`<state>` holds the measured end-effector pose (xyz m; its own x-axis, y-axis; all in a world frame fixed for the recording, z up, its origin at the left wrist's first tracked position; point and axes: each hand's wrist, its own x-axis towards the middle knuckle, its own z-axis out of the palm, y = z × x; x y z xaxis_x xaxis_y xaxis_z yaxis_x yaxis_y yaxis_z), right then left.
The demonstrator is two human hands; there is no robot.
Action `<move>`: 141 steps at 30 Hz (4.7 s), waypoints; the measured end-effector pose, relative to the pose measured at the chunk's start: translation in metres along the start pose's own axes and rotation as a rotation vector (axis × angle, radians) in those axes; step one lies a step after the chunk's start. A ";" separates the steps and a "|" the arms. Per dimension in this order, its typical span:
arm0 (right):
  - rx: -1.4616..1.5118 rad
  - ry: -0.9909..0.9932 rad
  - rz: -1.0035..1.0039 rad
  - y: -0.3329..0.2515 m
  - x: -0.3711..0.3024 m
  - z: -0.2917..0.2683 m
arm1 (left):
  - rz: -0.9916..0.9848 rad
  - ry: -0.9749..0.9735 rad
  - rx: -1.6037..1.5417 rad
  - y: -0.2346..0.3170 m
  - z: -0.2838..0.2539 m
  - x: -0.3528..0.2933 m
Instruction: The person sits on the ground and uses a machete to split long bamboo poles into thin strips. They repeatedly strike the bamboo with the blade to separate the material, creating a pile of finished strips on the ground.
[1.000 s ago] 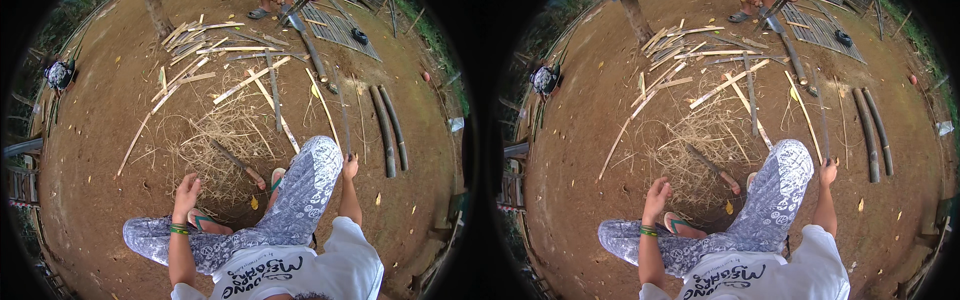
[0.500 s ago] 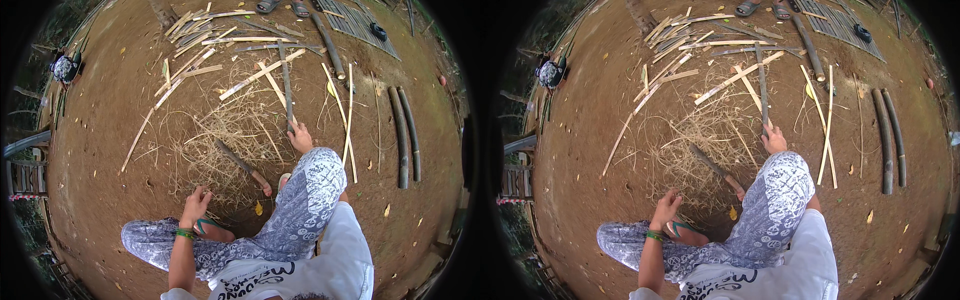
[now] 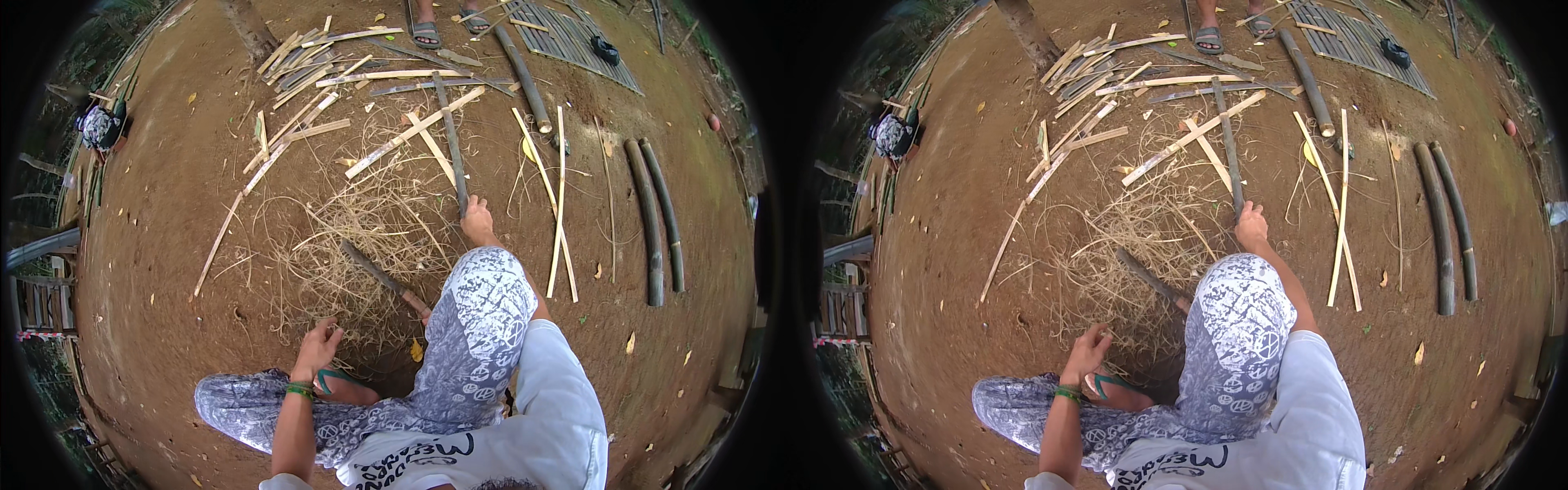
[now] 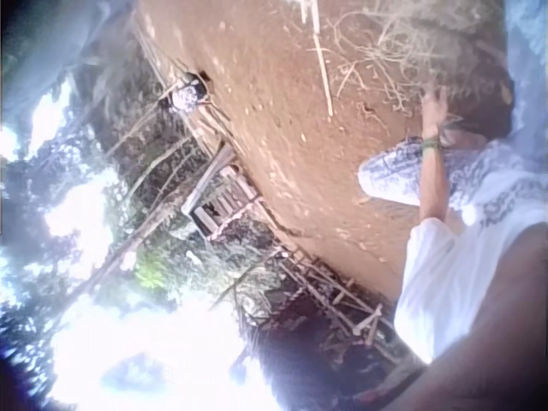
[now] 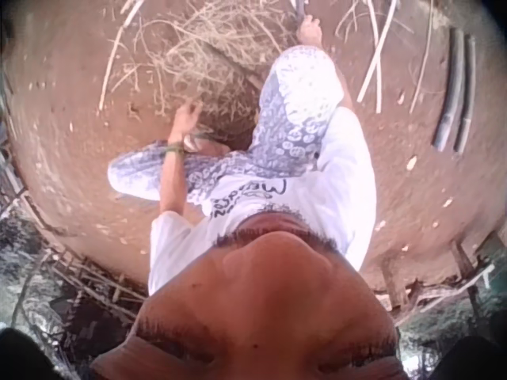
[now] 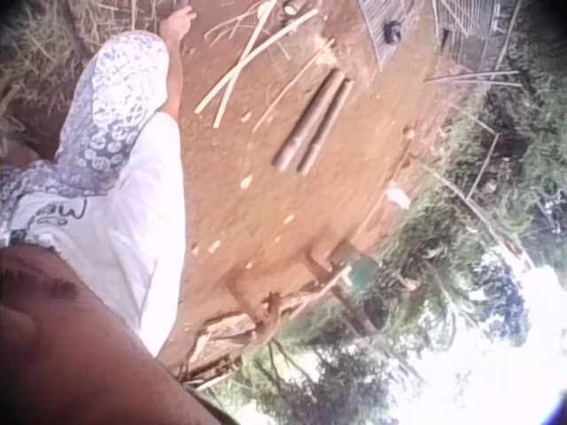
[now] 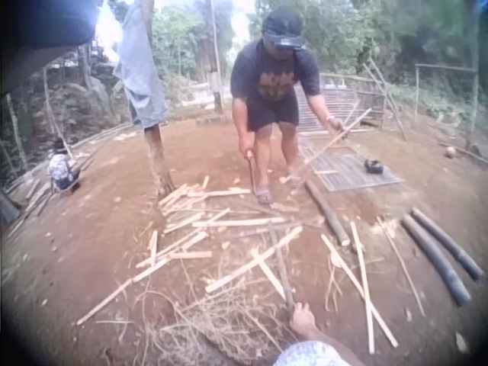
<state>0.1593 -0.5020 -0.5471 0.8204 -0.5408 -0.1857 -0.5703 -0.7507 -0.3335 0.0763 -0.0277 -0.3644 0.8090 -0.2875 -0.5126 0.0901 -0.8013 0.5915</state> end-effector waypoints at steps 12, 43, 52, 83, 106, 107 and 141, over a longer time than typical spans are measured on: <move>0.146 -0.020 0.089 -0.024 -0.006 -0.028 | -0.027 0.044 -0.040 -0.014 -0.008 -0.016; 0.991 -1.155 -0.438 -0.253 -0.321 -0.131 | 0.852 0.948 -0.079 0.038 -0.055 -0.155; -0.138 -0.411 -0.209 -0.113 -0.246 0.061 | 0.730 1.155 -0.449 0.038 -0.100 -0.165; 1.261 -0.749 -0.294 -0.197 -0.405 -0.266 | 0.756 0.617 -0.666 0.099 -0.111 -0.203; 0.964 -0.528 -0.910 -0.206 -0.441 -0.285 | 0.668 0.832 -0.869 0.111 -0.077 -0.242; 0.980 -0.556 -0.903 -0.205 -0.442 -0.284 | 0.653 0.857 -0.812 0.107 -0.075 -0.244; 0.789 -0.805 -0.856 -0.214 -0.442 -0.311 | 0.612 0.729 -1.112 0.114 -0.055 -0.254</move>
<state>-0.0945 -0.2204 -0.1060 0.8473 0.5293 -0.0445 0.0610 -0.1801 -0.9818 -0.0873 -0.0172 -0.1326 0.9629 0.1673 0.2116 -0.2493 0.2525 0.9349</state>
